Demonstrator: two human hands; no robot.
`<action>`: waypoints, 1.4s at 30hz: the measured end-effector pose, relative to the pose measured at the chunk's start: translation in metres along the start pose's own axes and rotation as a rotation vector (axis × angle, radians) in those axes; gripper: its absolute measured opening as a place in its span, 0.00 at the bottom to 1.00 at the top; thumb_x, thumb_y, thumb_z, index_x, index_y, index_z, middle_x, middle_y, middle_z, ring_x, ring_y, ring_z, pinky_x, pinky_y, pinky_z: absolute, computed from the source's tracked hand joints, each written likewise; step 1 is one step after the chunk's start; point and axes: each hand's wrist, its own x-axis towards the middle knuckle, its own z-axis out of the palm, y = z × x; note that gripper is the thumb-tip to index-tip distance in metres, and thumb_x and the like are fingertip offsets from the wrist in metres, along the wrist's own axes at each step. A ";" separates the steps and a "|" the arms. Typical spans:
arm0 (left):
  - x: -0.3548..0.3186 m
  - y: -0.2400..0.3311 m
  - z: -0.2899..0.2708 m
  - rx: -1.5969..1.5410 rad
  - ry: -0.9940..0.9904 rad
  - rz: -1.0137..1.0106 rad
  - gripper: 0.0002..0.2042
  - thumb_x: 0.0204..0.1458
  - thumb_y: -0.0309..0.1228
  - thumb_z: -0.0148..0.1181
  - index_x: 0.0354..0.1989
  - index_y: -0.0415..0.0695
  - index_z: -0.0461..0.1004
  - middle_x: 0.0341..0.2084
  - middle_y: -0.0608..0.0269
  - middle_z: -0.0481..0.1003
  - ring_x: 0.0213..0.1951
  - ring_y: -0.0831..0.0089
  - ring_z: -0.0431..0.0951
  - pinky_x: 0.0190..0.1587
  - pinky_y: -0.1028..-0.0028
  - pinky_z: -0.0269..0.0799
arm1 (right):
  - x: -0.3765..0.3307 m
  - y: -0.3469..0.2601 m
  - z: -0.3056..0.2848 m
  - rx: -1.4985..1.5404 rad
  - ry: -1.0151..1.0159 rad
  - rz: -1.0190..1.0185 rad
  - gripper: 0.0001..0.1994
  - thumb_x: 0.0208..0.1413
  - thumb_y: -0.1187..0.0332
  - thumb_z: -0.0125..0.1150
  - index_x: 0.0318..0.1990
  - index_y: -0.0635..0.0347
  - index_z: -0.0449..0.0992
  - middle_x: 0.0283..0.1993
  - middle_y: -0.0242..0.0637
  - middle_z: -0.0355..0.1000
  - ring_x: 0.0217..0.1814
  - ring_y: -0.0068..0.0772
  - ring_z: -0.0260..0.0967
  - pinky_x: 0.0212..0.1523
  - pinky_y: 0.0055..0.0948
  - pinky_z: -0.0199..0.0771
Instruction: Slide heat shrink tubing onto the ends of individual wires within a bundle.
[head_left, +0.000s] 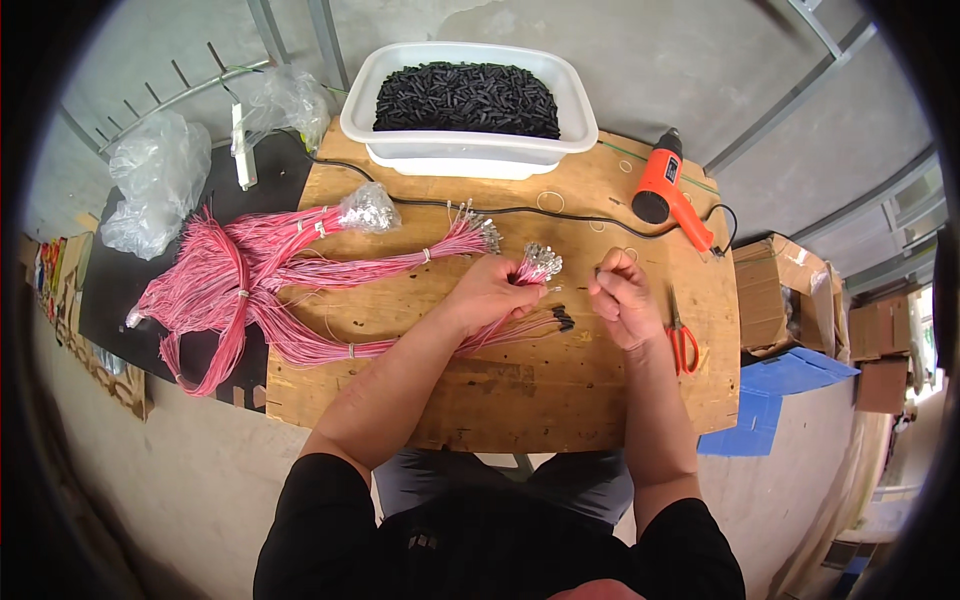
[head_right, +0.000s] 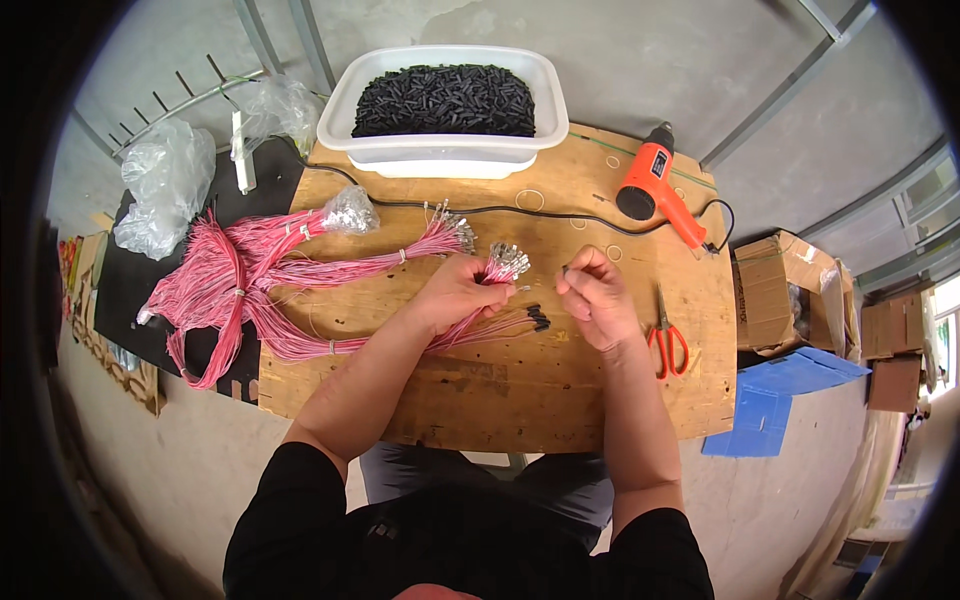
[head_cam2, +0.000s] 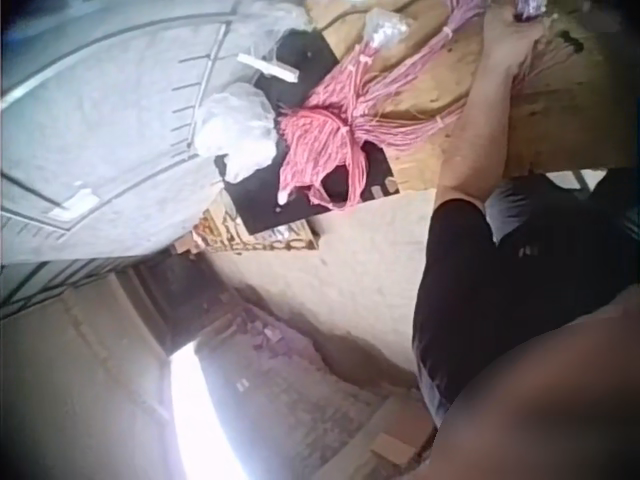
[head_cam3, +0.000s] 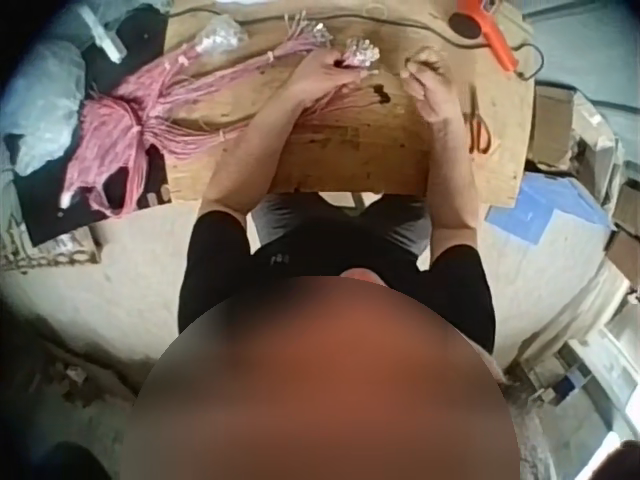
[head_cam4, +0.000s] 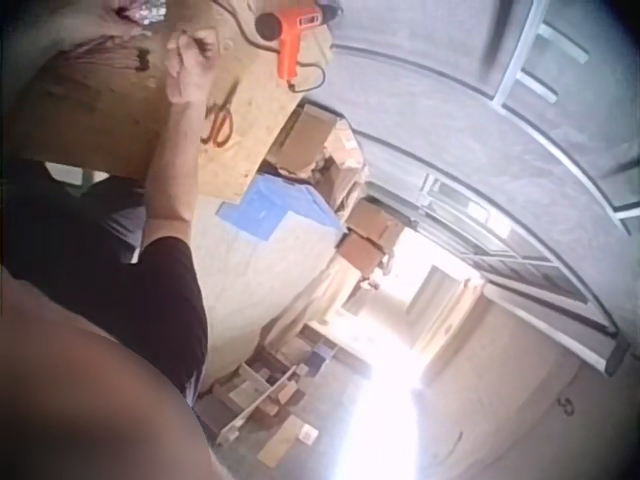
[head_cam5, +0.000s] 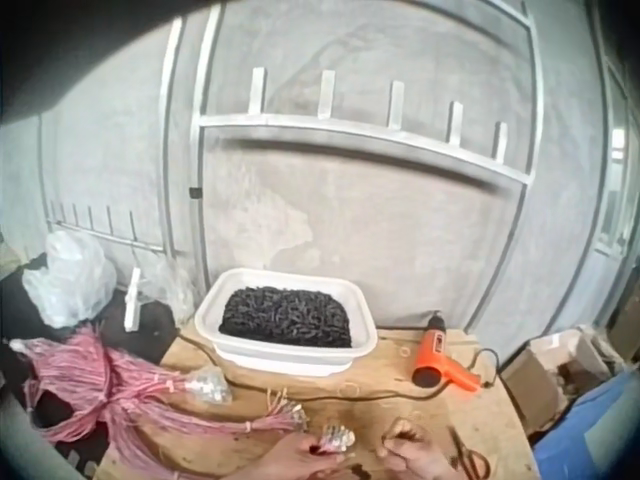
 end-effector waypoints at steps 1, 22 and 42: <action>0.000 0.001 0.000 0.003 0.008 -0.002 0.08 0.56 0.27 0.67 0.33 0.35 0.76 0.23 0.63 0.76 0.25 0.78 0.74 0.29 0.76 0.71 | 0.001 0.006 0.000 -0.046 -0.012 -0.009 0.05 0.61 0.78 0.56 0.37 0.55 0.71 0.32 0.37 0.76 0.17 0.12 0.51 0.16 0.16 0.48; 0.001 0.000 -0.001 -0.034 0.021 -0.007 0.07 0.55 0.27 0.68 0.33 0.36 0.77 0.23 0.64 0.76 0.25 0.78 0.74 0.29 0.77 0.69 | -0.006 0.026 0.014 -0.393 0.126 -0.103 0.06 0.54 0.83 0.67 0.38 0.63 0.80 0.35 0.27 0.76 0.35 0.13 0.69 0.38 0.16 0.70; 0.000 0.003 0.001 -0.019 0.020 0.004 0.07 0.54 0.26 0.67 0.31 0.35 0.78 0.21 0.67 0.74 0.23 0.81 0.71 0.26 0.77 0.67 | -0.006 0.029 0.015 -0.486 0.096 -0.242 0.06 0.55 0.84 0.65 0.38 0.65 0.82 0.42 0.36 0.81 0.42 0.20 0.75 0.47 0.23 0.75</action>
